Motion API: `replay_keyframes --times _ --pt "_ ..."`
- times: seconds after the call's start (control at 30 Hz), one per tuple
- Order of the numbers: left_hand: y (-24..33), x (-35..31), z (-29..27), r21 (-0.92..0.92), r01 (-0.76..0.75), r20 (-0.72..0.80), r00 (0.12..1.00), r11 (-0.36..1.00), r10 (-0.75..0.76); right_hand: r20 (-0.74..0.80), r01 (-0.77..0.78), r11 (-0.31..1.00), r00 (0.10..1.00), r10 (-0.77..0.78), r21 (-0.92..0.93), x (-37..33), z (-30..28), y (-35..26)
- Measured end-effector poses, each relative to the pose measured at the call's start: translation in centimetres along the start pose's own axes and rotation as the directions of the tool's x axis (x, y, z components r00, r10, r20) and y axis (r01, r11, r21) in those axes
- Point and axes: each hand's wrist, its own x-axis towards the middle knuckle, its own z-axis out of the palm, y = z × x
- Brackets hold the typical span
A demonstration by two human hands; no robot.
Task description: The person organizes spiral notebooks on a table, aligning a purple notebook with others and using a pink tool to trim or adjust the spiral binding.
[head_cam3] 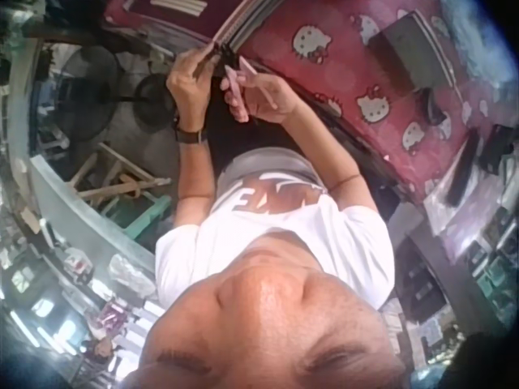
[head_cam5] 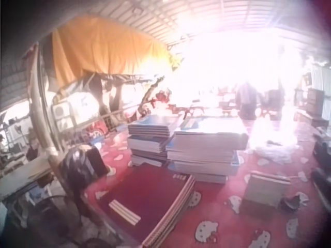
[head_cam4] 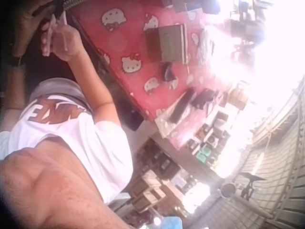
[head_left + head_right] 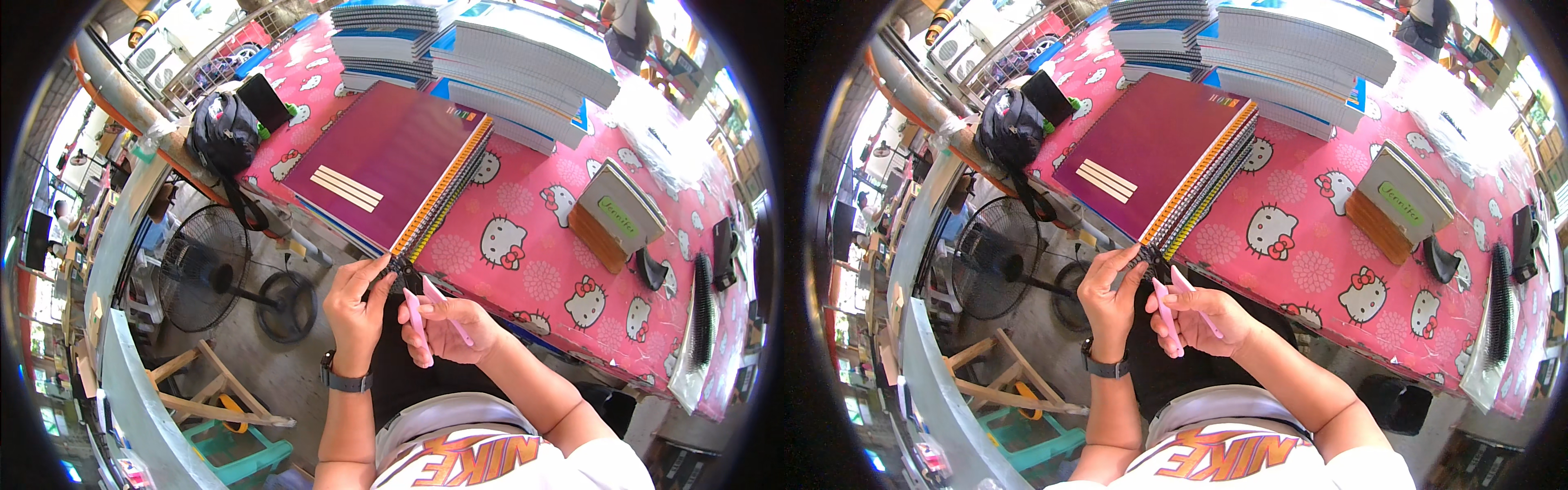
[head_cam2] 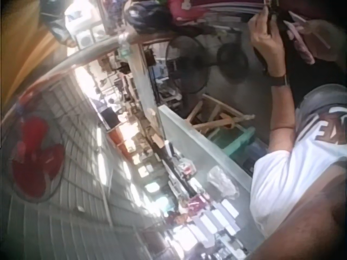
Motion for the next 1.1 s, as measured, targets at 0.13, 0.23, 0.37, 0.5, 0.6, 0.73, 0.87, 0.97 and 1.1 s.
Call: replay_keyframes --times 0.13,0.23,0.37,0.5,0.6,0.73,0.87,0.97,1.1 --pt "-0.3 -0.3 0.3 0.001 -0.011 -0.026 1.000 1.000 0.011 -0.053 -0.015 1.000 0.998 0.014 -0.018 0.1 -0.1 0.1" --pt "-0.5 -0.5 0.1 0.018 -0.013 -0.037 0.999 1.000 0.014 -0.083 -0.025 0.999 0.996 0.023 -0.026 0.2 0.0 0.3" --pt "-0.3 -0.4 0.3 0.033 -0.007 -0.027 1.000 0.999 0.008 -0.035 -0.037 0.999 0.999 0.037 0.006 0.0 -1.3 0.3" --pt "-0.4 -0.5 0.5 0.029 -0.014 -0.049 0.999 0.999 0.015 -0.003 -0.018 0.996 1.000 0.018 -0.084 -0.8 -0.8 0.4" --pt "-0.3 -0.7 0.5 0.001 0.040 -0.050 0.998 0.999 -0.040 -0.024 0.002 0.976 1.000 -0.007 -0.216 -1.6 -1.8 0.2" --pt "-0.3 -0.5 0.5 0.008 0.050 -0.001 0.999 0.999 -0.050 0.063 -0.017 0.998 0.998 0.020 -0.058 -1.2 -2.1 -0.2" --pt "-0.4 -0.4 0.4 -0.042 0.107 0.053 0.993 0.993 -0.105 0.090 -0.091 0.996 0.992 0.092 -0.015 -0.5 -1.5 0.5" --pt "-0.4 -0.3 0.3 -0.027 0.102 0.075 0.992 0.994 -0.100 0.081 -0.058 0.998 0.995 0.060 -0.029 -0.1 -1.4 0.4" --pt "-0.4 -0.2 0.1 0.034 0.052 0.085 0.995 0.998 -0.055 0.078 -0.038 0.999 0.996 0.039 -0.021 0.2 -1.2 0.5"
